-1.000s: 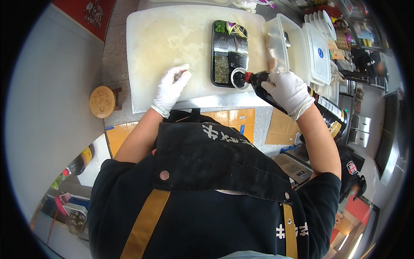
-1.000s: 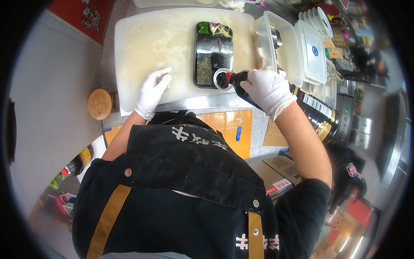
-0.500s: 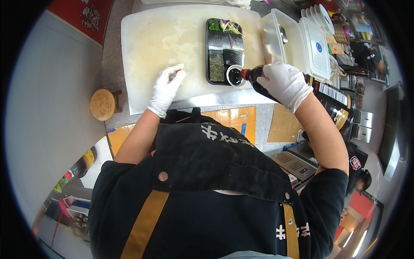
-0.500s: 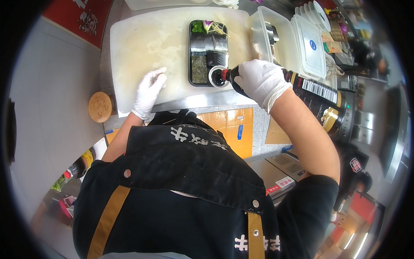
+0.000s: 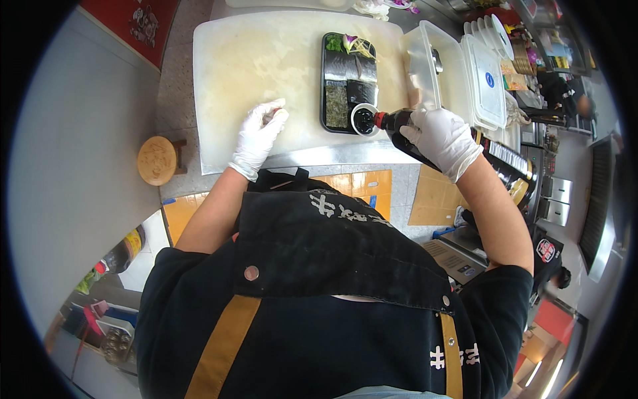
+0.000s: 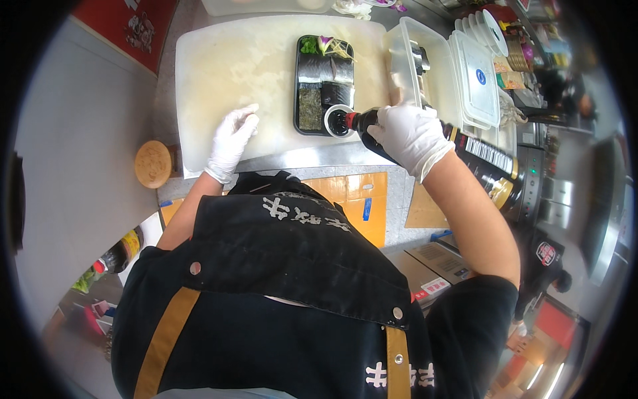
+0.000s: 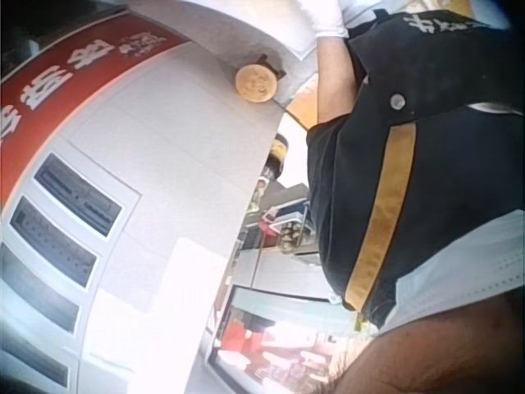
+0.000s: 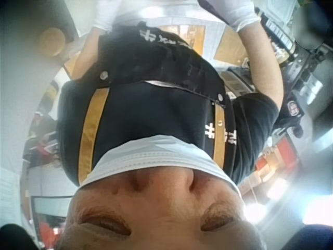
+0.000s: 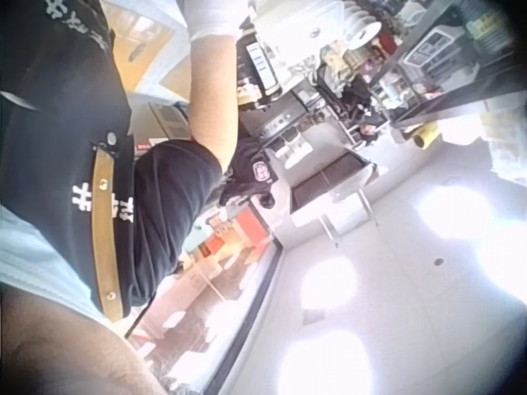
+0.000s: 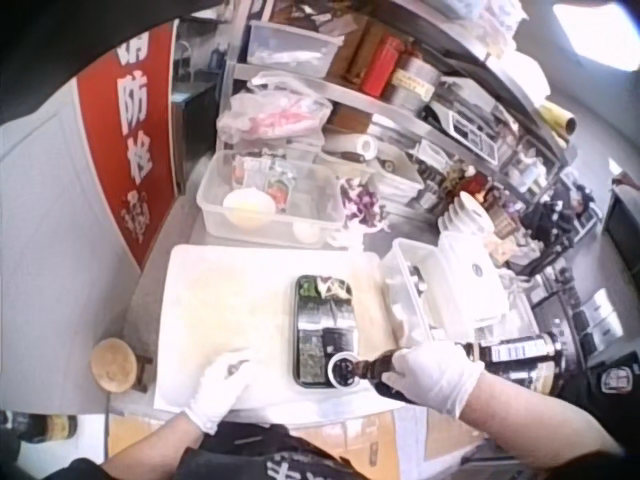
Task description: The person assembles a sushi bento by placing sliced fish into a black tray, adding shredded garnish, a small packet, and a purple flower. They then pour sauce into a small cup and place it in the tray. The person wipes a gold plate with a cloth and sets it aside. Finally, they handle raw seafood in a container.
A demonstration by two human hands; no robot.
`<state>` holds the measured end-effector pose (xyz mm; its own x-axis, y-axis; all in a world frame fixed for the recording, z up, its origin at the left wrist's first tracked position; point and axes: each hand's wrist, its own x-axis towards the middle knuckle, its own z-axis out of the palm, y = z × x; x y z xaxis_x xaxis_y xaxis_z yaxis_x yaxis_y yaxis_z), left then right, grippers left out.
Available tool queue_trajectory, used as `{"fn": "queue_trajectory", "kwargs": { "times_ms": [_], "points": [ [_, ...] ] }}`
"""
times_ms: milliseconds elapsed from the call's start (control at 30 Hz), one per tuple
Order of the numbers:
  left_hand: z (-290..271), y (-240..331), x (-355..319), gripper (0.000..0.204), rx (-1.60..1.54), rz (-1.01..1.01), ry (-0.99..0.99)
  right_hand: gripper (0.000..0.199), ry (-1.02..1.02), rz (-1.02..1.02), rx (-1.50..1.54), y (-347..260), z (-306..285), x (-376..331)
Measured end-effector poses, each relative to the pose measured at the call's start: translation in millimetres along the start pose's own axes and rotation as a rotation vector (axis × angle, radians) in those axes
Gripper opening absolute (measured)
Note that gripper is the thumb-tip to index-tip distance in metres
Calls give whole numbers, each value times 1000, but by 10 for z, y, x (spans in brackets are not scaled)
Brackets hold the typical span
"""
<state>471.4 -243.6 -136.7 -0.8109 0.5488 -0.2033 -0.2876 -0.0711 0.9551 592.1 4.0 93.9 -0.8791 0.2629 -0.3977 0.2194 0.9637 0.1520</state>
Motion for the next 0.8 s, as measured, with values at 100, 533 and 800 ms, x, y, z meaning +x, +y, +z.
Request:
{"fn": "queue_trajectory", "kwargs": {
  "times_ms": [100,533,800],
  "points": [
    [7,6,-9,33,33,22,-2,32,11,71,120,87,183,-135],
    [23,209,-63,28,-127,-67,41,30,472,389,962,298,1753,-466],
    [422,493,-246,25,-124,-99,3,22,578,290,1555,95,1944,-487]
  ]
}}
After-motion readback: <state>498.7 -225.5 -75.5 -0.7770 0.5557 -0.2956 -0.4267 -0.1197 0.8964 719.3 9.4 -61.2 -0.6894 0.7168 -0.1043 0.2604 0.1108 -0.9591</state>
